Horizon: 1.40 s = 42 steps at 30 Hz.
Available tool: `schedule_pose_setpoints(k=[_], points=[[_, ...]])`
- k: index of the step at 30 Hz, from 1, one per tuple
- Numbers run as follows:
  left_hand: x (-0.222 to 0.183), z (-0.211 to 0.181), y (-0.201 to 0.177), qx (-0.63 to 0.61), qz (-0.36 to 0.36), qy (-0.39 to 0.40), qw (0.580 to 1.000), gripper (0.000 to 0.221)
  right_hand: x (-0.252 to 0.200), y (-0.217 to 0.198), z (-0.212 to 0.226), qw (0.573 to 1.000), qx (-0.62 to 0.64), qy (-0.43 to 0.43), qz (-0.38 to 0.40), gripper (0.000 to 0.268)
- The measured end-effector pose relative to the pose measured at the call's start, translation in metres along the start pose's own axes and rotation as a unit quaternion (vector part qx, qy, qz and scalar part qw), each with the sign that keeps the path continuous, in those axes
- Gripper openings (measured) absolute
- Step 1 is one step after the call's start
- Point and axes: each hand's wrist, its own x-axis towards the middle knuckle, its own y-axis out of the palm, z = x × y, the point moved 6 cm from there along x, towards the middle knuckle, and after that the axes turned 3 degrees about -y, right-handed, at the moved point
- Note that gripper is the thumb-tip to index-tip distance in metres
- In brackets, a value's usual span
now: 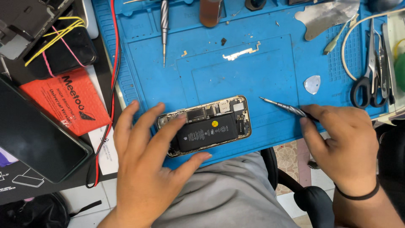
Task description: The person uses a screwdriver to remove screws from the back of a disassembled smartphone. They then use their fingers to lift and remove small internal components and place them on the workbench.
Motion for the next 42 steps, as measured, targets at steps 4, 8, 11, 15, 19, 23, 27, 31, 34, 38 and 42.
schedule_pose_setpoints(k=[4, 8, 11, 15, 19, 23, 27, 31, 34, 38, 42], points=[[-0.012, 0.014, 0.001, -0.009, -0.012, -0.028, 0.999, 0.082, 0.013, 0.0, 0.01, 0.999, 0.012, -0.035, -0.003, 0.022], [-0.017, 0.022, 0.007, -0.014, -0.029, -0.022, 0.999, 0.09, 0.017, 0.007, 0.03, 0.993, 0.089, -0.073, 0.021, 0.028], [-0.017, 0.025, 0.009, -0.014, -0.032, -0.019, 0.999, 0.093, 0.02, 0.019, 0.047, 0.987, 0.133, -0.085, 0.043, 0.037], [-0.019, 0.027, 0.007, -0.015, -0.036, -0.017, 0.999, 0.093, 0.031, 0.031, 0.058, 0.983, 0.158, -0.07, 0.062, 0.041], [-0.017, 0.027, 0.008, -0.015, -0.033, -0.014, 0.999, 0.093, 0.035, 0.039, 0.056, 0.984, 0.15, -0.04, 0.083, 0.034], [-0.016, 0.027, 0.007, -0.024, -0.036, -0.009, 0.999, 0.092, 0.037, 0.042, 0.054, 0.981, 0.173, -0.038, 0.073, 0.025], [-0.016, 0.028, 0.006, -0.033, -0.037, -0.006, 0.999, 0.091, 0.038, 0.043, 0.053, 0.975, 0.205, -0.037, 0.08, 0.021], [-0.016, 0.028, 0.006, -0.035, -0.037, -0.006, 0.999, 0.09, 0.037, 0.044, 0.051, 0.971, 0.219, -0.02, 0.091, 0.021], [-0.015, 0.028, 0.006, -0.036, -0.039, -0.005, 0.999, 0.089, 0.038, 0.043, 0.052, 0.972, 0.215, -0.027, 0.091, 0.021], [-0.015, 0.028, 0.006, -0.037, -0.042, -0.003, 0.998, 0.089, 0.04, 0.04, 0.054, 0.972, 0.215, -0.026, 0.088, 0.02], [-0.016, 0.028, 0.006, -0.036, -0.043, -0.004, 0.998, 0.088, 0.04, 0.037, 0.059, 0.971, 0.211, -0.045, 0.101, 0.016]])
